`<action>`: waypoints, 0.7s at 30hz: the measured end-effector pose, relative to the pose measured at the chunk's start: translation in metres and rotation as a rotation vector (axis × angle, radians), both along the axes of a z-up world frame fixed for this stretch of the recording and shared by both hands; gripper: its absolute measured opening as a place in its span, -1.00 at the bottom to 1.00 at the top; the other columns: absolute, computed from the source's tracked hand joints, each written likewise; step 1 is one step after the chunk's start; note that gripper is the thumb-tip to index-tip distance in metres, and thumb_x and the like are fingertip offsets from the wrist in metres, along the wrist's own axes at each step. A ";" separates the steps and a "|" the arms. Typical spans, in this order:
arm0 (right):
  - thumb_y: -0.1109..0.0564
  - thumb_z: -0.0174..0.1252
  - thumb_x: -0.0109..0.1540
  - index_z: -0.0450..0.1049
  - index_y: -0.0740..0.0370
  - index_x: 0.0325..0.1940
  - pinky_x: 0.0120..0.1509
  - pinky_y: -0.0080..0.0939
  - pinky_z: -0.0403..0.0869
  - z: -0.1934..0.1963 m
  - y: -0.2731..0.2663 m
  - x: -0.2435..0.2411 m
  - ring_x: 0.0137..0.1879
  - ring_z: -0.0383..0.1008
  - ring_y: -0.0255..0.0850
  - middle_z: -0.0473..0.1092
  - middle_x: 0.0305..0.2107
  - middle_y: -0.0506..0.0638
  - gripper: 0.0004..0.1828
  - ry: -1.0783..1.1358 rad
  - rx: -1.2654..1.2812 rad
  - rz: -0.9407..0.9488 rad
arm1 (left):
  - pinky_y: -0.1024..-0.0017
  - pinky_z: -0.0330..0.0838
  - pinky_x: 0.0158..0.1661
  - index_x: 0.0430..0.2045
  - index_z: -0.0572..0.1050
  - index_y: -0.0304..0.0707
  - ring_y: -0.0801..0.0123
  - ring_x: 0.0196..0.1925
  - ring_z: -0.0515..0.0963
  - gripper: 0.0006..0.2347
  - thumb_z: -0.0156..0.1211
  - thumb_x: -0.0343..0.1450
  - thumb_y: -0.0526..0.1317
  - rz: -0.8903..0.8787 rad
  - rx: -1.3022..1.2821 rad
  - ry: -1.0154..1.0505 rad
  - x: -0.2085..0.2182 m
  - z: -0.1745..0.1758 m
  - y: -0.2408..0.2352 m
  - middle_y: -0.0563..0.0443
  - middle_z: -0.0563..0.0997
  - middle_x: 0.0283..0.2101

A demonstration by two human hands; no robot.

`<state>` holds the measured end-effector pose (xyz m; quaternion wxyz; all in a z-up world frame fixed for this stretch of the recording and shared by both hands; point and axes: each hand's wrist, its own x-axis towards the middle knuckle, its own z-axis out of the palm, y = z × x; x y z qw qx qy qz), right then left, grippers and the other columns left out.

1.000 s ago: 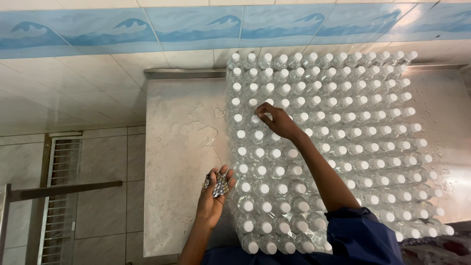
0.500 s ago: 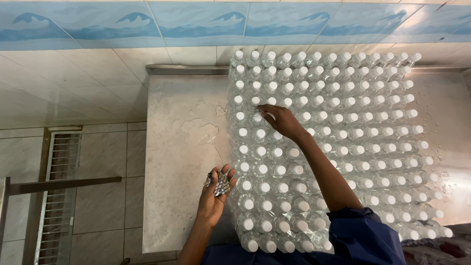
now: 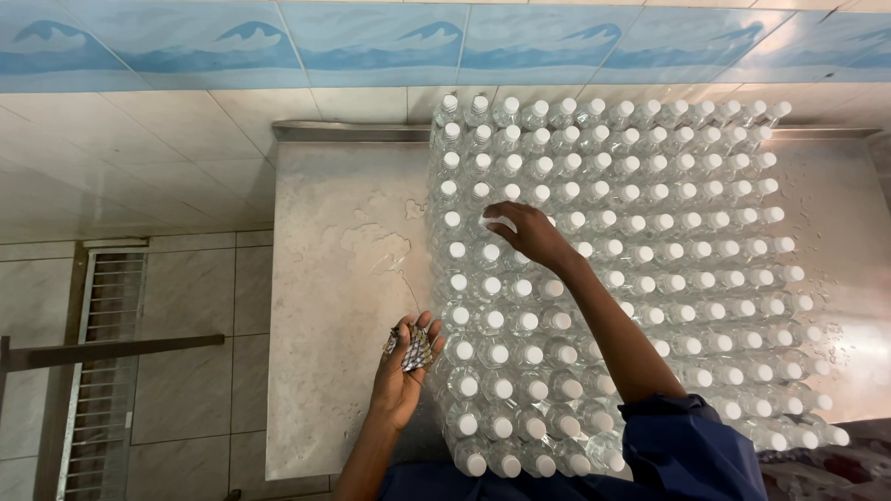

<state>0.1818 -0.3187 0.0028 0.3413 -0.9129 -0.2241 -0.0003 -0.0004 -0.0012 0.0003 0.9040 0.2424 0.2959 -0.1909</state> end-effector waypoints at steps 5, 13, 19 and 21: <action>0.12 0.24 0.42 0.35 0.16 0.38 0.14 0.16 0.59 0.010 0.006 0.005 0.19 0.63 0.10 0.58 0.11 0.18 -0.55 0.155 -0.076 -0.042 | -0.01 0.51 0.33 0.12 0.47 -0.32 -0.15 0.38 0.58 -0.65 0.26 0.46 -0.18 0.012 -0.012 0.028 0.002 0.004 -0.001 -0.34 0.57 0.36; 0.20 0.28 0.38 0.50 0.18 0.37 0.24 0.23 0.53 -0.004 0.012 0.011 0.13 0.62 0.13 0.56 0.17 0.12 -0.56 0.073 -0.277 0.043 | -0.02 0.51 0.34 0.12 0.46 -0.35 -0.15 0.38 0.57 -0.64 0.24 0.47 -0.17 0.003 -0.012 0.028 0.001 0.005 0.002 -0.36 0.56 0.37; 0.23 0.36 0.27 0.27 0.05 0.60 0.58 0.32 0.29 0.026 0.023 -0.014 0.53 0.31 0.22 0.28 0.48 0.28 -0.19 -0.070 -0.504 0.059 | -0.02 0.49 0.37 0.12 0.47 -0.31 -0.15 0.42 0.56 -0.63 0.28 0.44 -0.18 -0.009 -0.018 0.015 0.010 0.002 -0.001 -0.34 0.56 0.39; 0.06 0.31 0.40 0.56 0.10 0.32 0.31 0.09 0.52 0.079 0.047 -0.045 0.19 0.60 0.08 0.53 0.05 0.05 -0.61 -0.111 -0.114 -0.121 | -0.15 0.45 0.40 0.12 0.52 -0.22 -0.17 0.43 0.54 -0.76 0.19 0.58 -0.19 -0.024 -0.085 -0.088 0.006 -0.014 -0.002 -0.26 0.57 0.40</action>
